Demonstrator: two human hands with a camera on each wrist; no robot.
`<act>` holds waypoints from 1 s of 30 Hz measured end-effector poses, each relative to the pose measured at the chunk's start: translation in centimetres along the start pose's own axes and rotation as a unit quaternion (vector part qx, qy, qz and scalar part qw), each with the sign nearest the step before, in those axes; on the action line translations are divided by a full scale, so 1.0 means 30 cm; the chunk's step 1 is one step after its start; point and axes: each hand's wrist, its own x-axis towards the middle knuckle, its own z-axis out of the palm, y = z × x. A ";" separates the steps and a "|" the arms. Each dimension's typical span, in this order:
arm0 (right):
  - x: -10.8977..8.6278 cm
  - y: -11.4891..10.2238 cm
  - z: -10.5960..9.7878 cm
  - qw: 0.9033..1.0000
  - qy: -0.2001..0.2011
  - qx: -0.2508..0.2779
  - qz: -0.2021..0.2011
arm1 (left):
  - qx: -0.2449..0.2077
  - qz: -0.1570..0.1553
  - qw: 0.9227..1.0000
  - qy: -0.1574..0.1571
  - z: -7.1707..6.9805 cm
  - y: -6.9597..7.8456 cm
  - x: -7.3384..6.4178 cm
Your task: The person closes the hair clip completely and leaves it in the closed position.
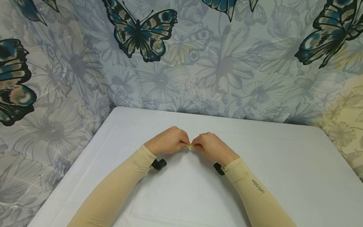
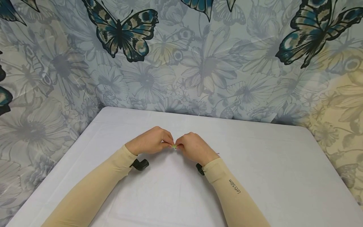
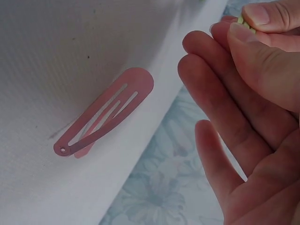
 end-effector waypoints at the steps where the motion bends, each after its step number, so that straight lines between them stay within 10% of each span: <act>1: 0.000 0.000 0.001 1.000 0.001 0.000 -0.003 | 0.000 0.000 1.000 -0.001 0.000 0.000 0.000; 30: 0.000 0.006 -0.003 1.000 -0.002 0.017 -0.013 | -0.005 0.001 1.000 -0.003 0.008 -0.010 0.002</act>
